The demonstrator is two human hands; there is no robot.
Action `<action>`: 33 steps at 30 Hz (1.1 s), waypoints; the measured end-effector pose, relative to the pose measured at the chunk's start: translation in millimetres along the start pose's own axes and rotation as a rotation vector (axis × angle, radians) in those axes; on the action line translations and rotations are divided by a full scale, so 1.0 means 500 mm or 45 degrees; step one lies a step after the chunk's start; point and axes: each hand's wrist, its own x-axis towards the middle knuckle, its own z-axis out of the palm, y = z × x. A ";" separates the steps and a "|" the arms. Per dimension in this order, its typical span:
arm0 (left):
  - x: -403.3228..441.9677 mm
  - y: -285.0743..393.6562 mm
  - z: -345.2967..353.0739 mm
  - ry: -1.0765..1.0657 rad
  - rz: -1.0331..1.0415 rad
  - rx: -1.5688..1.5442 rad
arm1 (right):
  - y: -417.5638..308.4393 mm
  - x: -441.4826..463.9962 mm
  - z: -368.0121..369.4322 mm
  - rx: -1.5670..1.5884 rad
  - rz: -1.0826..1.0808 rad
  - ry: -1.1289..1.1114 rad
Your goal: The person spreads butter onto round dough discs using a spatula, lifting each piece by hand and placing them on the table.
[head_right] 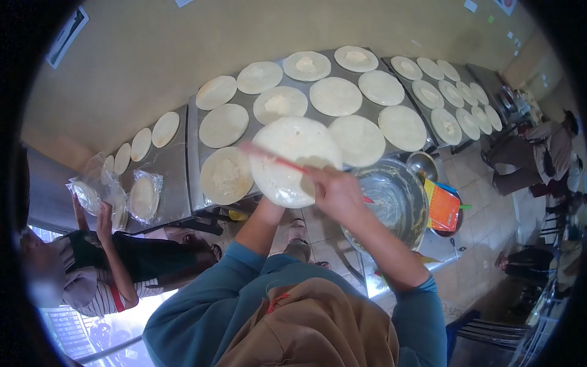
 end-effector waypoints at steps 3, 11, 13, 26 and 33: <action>-0.010 0.007 -0.021 0.052 0.025 -0.049 | -0.009 0.035 0.013 0.140 0.059 -0.043; -0.036 0.071 -0.098 0.137 0.083 -0.161 | 0.054 0.091 0.122 0.716 0.260 -0.343; -0.042 0.094 -0.123 0.151 0.096 -0.184 | 0.062 0.193 0.101 0.231 0.572 -0.411; -0.082 0.183 -0.229 0.271 0.160 -0.336 | 0.261 0.378 0.282 -0.796 0.214 -0.630; -0.024 0.187 -0.202 0.273 0.254 -0.395 | 0.220 0.330 0.094 0.315 0.723 -0.598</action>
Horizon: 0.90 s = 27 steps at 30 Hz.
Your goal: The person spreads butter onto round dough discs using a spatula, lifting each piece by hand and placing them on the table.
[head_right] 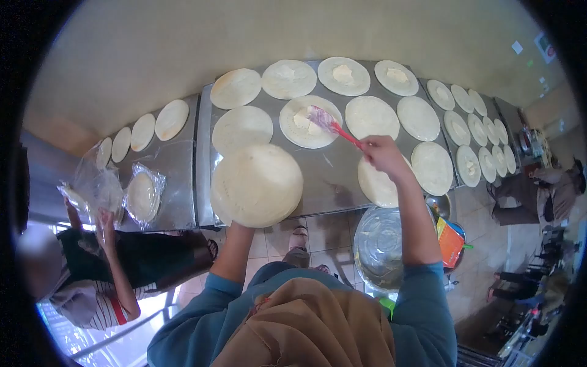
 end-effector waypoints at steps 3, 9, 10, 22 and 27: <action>0.038 -0.016 0.030 -0.063 -0.124 0.106 | -0.047 -0.086 -0.024 0.471 0.182 -0.233; 0.035 -0.082 0.055 -0.127 -0.159 -0.154 | -0.095 -0.171 0.047 0.165 -0.544 0.090; 0.039 -0.088 0.053 -0.156 -0.171 -0.229 | -0.114 -0.195 0.065 -0.091 -0.675 0.147; 0.015 -0.134 -0.055 -0.167 0.120 0.058 | -0.196 -0.309 0.078 -0.812 -1.087 0.266; -0.022 -0.098 0.001 -0.049 0.027 0.154 | -0.171 -0.403 0.023 -0.799 -1.092 0.080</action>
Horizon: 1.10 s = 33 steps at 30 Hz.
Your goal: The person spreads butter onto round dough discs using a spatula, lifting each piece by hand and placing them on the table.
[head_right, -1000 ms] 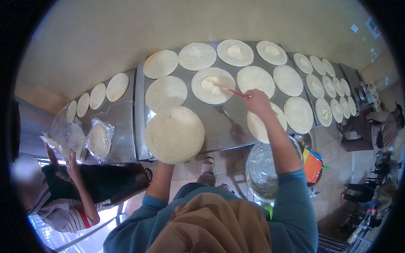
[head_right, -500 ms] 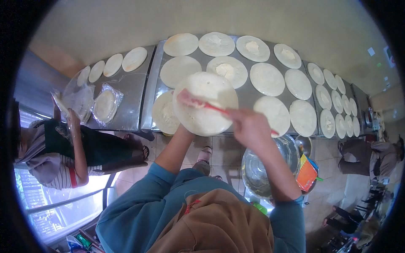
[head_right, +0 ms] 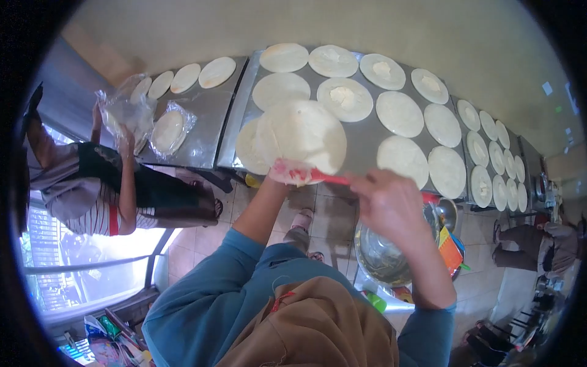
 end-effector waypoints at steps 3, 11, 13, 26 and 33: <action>0.002 -0.023 -0.054 -0.278 0.251 0.229 | 0.002 0.060 0.027 -0.015 -0.015 0.233; -0.043 -0.011 0.034 -0.327 0.196 -0.186 | -0.025 -0.066 -0.042 -0.047 0.090 -0.002; -0.065 -0.020 0.053 -0.340 0.085 -0.201 | -0.026 -0.025 -0.027 -0.077 0.110 0.132; -0.114 -0.140 0.165 -0.105 0.044 -0.055 | -0.036 -0.117 -0.008 -0.081 0.310 0.502; -0.119 -0.216 0.144 -0.451 0.026 -0.096 | -0.040 -0.192 -0.028 -0.087 0.163 0.279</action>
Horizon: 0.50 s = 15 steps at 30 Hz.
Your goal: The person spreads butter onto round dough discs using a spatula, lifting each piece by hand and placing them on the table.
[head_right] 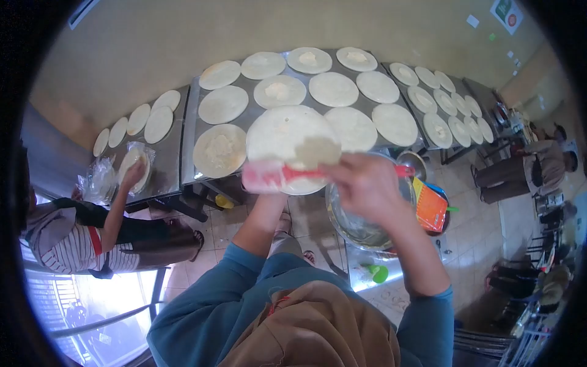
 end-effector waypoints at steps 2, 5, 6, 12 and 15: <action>-0.028 -0.022 -0.015 -0.058 -0.016 -0.016 | 0.011 0.028 0.001 0.052 0.135 0.115; -0.041 -0.060 -0.026 -0.177 -0.023 -0.035 | 0.040 0.044 0.043 -0.145 0.137 -0.030; -0.035 -0.063 -0.034 -0.225 -0.024 -0.038 | 0.025 0.029 0.035 -0.135 0.092 -0.061; -0.025 -0.040 -0.113 -0.440 -0.016 -0.075 | -0.016 -0.067 -0.059 -0.113 0.092 -0.154; 0.049 -0.016 -0.010 -0.709 -0.024 -0.702 | -0.001 -0.034 -0.026 -0.156 0.171 0.188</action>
